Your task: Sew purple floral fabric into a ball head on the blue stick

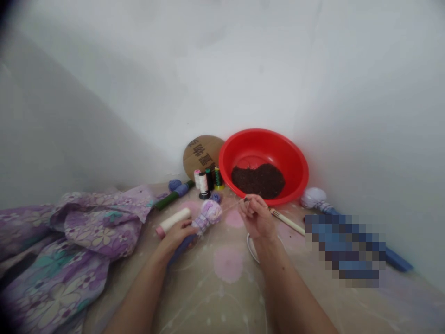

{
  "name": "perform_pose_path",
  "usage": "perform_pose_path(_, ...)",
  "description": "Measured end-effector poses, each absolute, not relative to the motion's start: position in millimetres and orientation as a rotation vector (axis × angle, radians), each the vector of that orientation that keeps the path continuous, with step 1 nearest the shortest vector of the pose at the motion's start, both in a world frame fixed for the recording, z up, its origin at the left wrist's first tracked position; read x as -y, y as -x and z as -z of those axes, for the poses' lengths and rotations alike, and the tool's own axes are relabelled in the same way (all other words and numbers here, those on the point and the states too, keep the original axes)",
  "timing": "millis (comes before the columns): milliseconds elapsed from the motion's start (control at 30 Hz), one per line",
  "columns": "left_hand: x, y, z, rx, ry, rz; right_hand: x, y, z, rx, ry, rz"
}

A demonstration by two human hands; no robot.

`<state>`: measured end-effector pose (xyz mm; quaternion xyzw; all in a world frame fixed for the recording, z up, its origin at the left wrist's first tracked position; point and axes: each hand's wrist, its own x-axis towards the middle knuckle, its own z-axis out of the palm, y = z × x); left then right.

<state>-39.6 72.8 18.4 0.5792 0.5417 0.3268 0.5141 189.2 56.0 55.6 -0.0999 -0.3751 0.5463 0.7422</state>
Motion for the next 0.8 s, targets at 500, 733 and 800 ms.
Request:
perform_pose_path(500,-79,47,-7,-1.241,-1.472,-0.671,-54,-212,-66,0.754,0.248,-1.050)
perform_pose_path(733,-70,48,-19,-1.055,-1.541,-0.657,-67,-207,-45,1.109,1.142,-0.537)
perform_pose_path(800,-69,48,-21,-1.056,-1.535,-0.652,-65,-200,-42,1.209,1.359,-0.169)
